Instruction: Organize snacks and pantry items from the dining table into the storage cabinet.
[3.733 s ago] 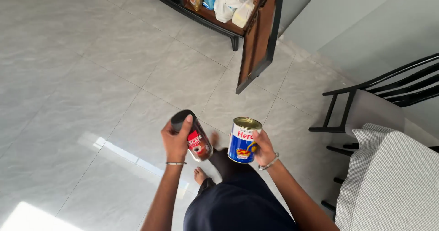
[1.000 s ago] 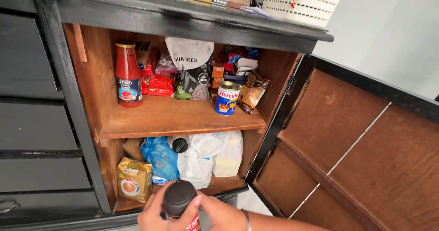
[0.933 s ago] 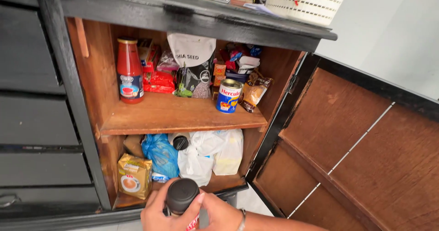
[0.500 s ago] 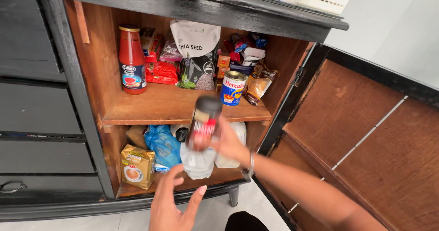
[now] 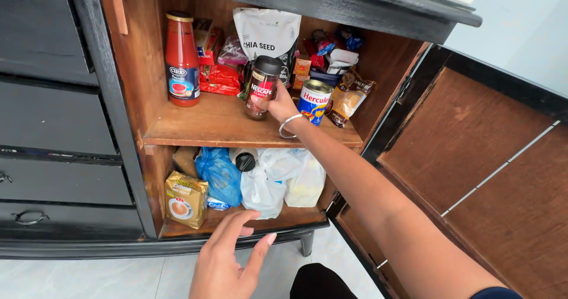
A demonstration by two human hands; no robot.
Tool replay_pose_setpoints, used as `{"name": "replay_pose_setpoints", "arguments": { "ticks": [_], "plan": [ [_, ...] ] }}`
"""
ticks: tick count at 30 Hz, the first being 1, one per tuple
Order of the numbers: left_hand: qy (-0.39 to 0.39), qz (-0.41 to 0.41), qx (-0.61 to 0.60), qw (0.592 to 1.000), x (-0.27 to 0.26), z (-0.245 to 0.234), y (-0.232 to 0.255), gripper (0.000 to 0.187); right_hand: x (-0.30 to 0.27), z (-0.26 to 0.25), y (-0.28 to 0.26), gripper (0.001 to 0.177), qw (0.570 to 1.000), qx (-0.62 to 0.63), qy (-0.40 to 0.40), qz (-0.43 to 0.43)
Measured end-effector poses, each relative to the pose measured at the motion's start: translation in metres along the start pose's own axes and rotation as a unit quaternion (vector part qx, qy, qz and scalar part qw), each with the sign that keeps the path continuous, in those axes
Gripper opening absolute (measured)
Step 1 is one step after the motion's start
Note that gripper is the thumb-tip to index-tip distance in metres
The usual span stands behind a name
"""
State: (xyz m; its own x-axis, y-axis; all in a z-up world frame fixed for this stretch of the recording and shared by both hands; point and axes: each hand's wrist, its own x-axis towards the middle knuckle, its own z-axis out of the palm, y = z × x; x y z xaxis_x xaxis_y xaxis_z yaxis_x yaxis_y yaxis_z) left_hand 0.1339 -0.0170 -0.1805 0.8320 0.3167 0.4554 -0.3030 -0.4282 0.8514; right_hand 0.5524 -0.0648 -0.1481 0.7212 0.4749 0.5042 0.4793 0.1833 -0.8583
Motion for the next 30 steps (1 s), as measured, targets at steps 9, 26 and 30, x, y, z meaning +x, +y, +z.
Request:
{"name": "replay_pose_setpoints", "arguments": {
  "ticks": [9, 26, 30],
  "plan": [
    [-0.044, -0.132, 0.024, 0.99, -0.001, 0.001, 0.017, 0.04, 0.004, 0.005, 0.008, 0.078, 0.999, -0.034, 0.005, 0.028],
    [-0.026, -0.069, 0.006, 0.997, 0.004, 0.02, -0.016, 0.032, -0.178, 0.026, -0.058, 0.061, 0.97, -0.174, 0.101, -0.137],
    [-0.005, -0.028, -0.007, 1.0, 0.005, 0.027, -0.032, 0.028, -0.304, 0.0, -0.009, 0.019, 0.995, -0.075, 0.058, -0.009]
  ]
}}
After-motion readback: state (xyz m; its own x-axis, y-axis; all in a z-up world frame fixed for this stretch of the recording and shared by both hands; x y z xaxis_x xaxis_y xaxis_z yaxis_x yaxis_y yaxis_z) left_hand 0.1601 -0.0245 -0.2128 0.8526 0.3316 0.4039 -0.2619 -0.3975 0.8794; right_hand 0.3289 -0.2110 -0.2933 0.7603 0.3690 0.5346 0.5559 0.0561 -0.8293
